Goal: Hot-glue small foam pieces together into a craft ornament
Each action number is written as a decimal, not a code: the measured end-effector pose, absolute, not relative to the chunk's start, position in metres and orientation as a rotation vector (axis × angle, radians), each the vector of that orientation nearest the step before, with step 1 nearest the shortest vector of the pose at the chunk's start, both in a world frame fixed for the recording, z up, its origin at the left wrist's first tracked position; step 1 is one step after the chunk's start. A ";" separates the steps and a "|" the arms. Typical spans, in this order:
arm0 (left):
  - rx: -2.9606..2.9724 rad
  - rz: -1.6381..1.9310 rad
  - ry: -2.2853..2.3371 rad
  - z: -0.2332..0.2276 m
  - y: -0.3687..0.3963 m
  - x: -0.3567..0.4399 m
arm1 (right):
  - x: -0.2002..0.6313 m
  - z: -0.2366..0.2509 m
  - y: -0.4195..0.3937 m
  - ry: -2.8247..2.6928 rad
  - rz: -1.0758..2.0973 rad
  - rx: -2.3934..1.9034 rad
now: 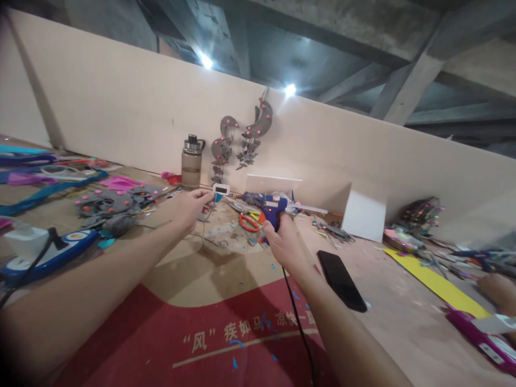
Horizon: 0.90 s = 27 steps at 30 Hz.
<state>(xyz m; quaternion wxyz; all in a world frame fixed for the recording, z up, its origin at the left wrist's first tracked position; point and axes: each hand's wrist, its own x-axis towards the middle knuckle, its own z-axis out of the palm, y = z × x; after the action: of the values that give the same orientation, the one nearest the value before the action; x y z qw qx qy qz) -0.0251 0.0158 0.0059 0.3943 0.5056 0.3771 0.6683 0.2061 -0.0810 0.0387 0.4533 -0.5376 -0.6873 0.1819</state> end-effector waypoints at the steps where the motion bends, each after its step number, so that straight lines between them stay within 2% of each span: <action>1: 1.269 1.686 0.948 0.005 0.015 -0.024 | 0.197 0.042 -0.079 -1.646 0.428 -1.249; 8: 1.217 1.659 0.871 -0.001 0.007 -0.007 | 0.161 0.013 -0.074 -1.645 0.556 -0.971; 15: 1.152 1.682 0.834 -0.003 -0.001 0.003 | 0.176 -0.001 -0.081 -1.688 0.233 -1.216; 19: 1.181 1.692 0.819 -0.003 -0.005 0.006 | 0.174 -0.001 -0.080 -1.758 0.084 -1.202; 27: 1.216 1.722 0.797 -0.006 -0.005 0.008 | 0.168 -0.001 -0.083 -1.797 0.003 -1.187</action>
<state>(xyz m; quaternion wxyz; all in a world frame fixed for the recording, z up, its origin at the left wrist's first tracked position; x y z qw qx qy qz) 0.0084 -0.0046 -0.0059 0.4294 0.4874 0.3195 0.6899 0.1680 -0.0828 -0.0009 0.4740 -0.4854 -0.7347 0.0012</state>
